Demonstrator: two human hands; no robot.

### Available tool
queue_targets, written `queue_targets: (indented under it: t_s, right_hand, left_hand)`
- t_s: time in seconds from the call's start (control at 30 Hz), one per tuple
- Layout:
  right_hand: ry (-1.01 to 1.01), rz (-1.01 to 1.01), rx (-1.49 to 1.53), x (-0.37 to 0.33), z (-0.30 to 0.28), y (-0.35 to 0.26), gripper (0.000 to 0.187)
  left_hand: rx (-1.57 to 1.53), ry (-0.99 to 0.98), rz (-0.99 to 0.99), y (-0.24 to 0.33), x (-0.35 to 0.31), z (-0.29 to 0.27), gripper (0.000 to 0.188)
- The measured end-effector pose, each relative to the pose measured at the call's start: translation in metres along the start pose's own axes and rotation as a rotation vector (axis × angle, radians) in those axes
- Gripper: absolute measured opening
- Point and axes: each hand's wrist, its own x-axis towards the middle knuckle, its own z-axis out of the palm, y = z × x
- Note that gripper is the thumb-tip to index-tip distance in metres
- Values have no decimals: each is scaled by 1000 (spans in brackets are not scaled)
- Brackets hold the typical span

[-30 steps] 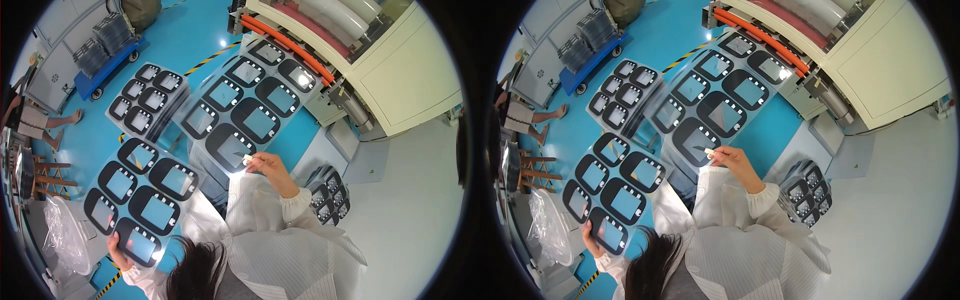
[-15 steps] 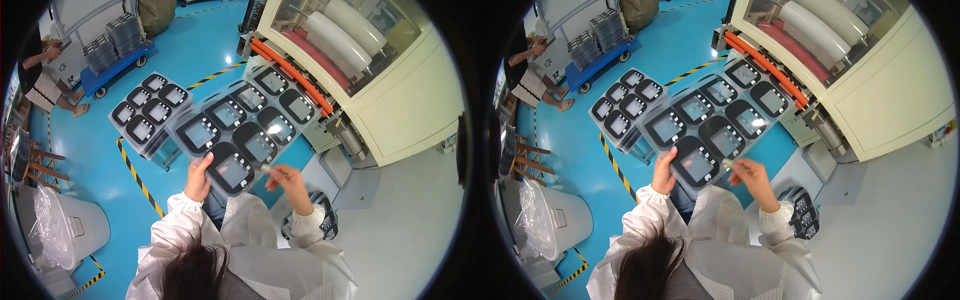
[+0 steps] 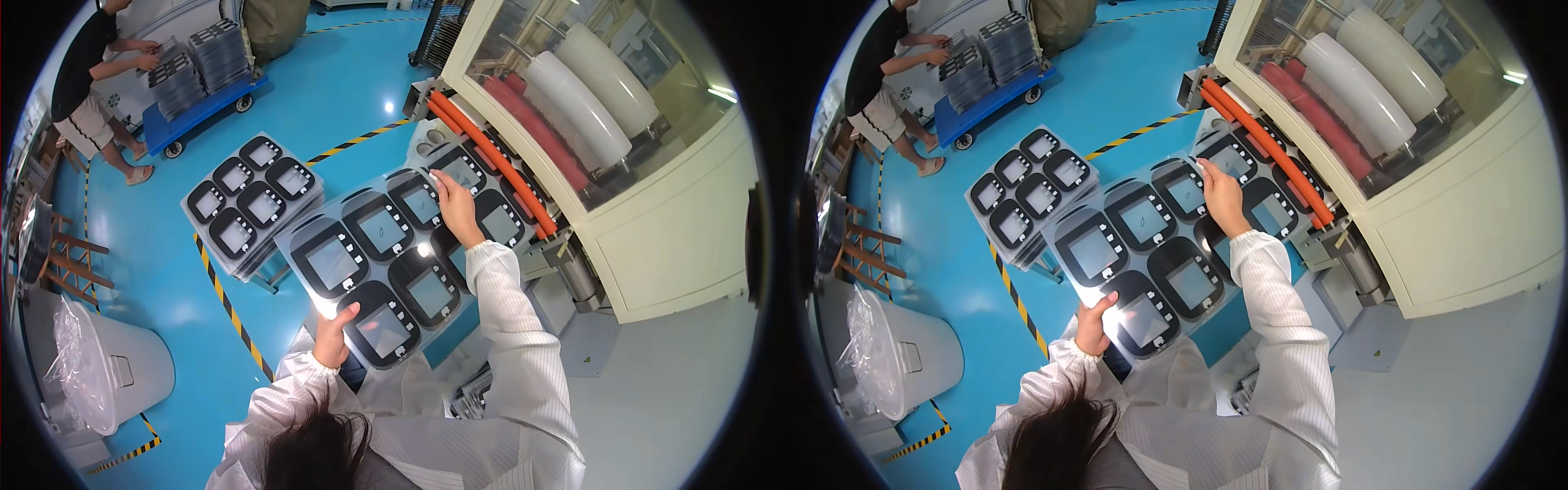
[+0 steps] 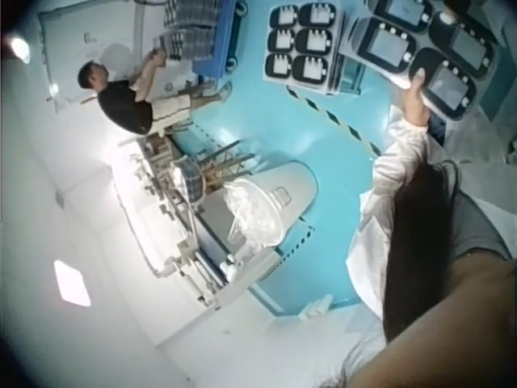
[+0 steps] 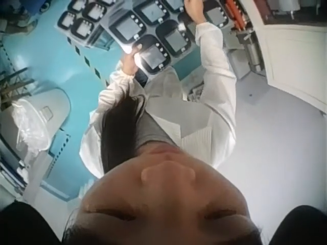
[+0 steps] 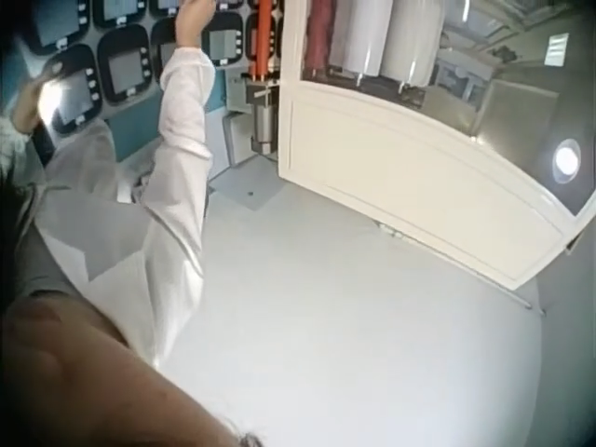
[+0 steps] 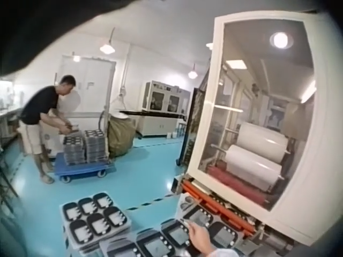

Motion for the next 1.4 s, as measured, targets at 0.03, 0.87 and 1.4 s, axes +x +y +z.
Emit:
queue_targets:
  t_s: [0.03, 0.87, 1.4]
  right_hand:
    - [-34, 44, -42, 5, 4, 0, 25]
    - [-372, -5, -464, -98, -146, 0, 26]
    - [-498, 699, 233, -269, -147, 22, 24]
  left_hand:
    - [16, 0, -11, 2, -2, 2, 54]
    - [-74, 16, -73, -2, 1, -17, 44]
    - [189, 339, 391, 177, 151, -167, 26]
